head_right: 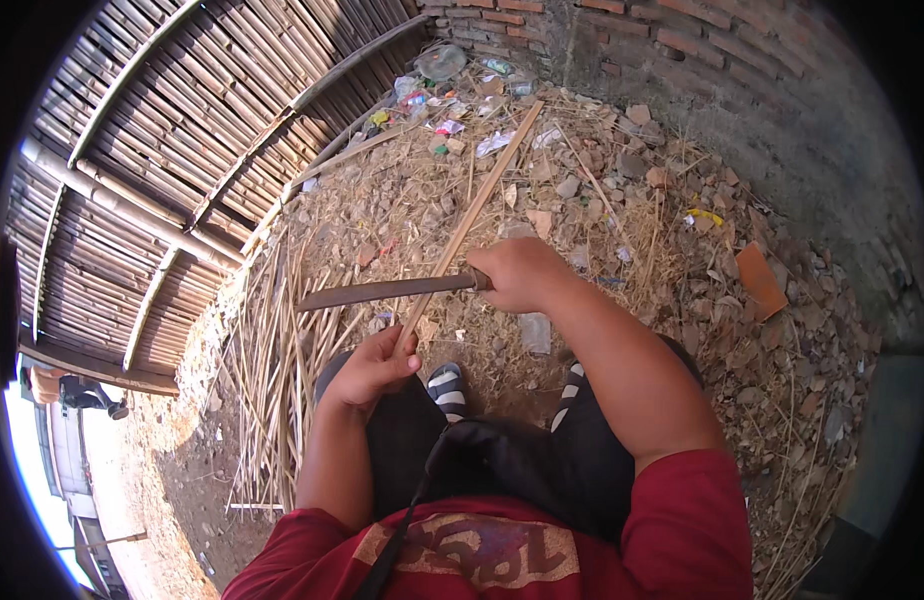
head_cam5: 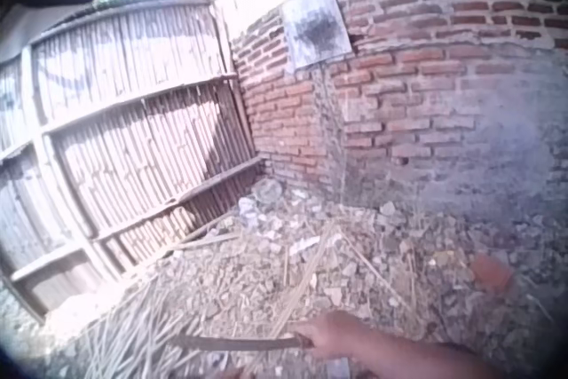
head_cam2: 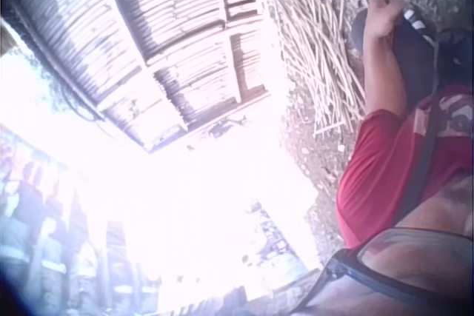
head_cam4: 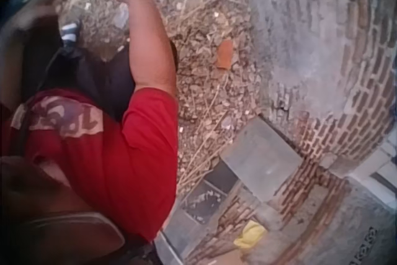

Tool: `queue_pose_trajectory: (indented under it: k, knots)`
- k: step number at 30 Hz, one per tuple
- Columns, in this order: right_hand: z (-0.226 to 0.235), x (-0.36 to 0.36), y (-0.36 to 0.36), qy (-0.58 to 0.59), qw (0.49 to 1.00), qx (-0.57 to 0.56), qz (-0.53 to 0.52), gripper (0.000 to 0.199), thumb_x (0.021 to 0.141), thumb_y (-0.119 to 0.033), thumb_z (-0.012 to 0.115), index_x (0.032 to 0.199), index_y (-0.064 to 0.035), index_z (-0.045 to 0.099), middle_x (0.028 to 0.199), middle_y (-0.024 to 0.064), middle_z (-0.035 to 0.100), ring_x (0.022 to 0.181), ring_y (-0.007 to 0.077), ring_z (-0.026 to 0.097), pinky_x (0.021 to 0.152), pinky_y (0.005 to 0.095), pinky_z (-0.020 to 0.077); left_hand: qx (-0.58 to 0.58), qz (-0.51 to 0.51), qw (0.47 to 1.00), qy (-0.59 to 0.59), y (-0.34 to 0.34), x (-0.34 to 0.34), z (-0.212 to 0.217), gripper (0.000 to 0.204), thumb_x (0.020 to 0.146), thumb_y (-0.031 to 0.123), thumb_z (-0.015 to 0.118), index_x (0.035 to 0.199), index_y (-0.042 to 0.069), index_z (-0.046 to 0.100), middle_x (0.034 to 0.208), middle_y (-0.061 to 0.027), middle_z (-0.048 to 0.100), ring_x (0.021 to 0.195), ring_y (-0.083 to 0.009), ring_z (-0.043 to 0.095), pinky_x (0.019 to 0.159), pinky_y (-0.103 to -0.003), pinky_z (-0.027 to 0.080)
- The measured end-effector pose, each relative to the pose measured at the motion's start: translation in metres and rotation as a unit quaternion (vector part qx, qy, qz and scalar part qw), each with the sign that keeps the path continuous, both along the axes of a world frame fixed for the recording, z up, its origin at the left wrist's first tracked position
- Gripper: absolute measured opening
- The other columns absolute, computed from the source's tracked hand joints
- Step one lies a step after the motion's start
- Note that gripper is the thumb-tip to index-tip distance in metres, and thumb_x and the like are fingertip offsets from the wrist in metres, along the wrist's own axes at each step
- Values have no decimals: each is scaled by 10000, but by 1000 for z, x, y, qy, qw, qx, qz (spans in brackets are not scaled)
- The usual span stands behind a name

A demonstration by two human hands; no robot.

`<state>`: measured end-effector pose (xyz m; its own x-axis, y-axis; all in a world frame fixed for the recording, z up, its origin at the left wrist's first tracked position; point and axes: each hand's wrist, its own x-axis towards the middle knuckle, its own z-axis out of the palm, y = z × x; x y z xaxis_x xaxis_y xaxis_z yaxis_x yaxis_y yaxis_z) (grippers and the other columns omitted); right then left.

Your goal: The person scrapes a bamboo strip with a metal tool and then breaks the strip in half.

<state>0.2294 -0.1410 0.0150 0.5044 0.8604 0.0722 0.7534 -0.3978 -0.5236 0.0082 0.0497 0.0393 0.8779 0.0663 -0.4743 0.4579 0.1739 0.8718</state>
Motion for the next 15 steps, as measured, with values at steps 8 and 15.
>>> queue_pose_trajectory:
  k: [8,15]
  knots:
    - [-18,16,-1,46,992,88,-82,221,766,-206,713,939,-76,668,831,168,684,827,377,673,730,475,528,-33,8,999,-8,7,1,-4,331,834,162,808,919,152,488,682,108,406,541,-12,333,481,-212,216]
    - [-26,30,-10,90,987,65,-113,256,760,-226,729,942,-59,663,812,181,677,816,385,675,733,470,531,-7,-19,1000,-15,2,2,-5,340,820,201,809,911,164,483,705,103,409,527,-16,327,468,-215,198]
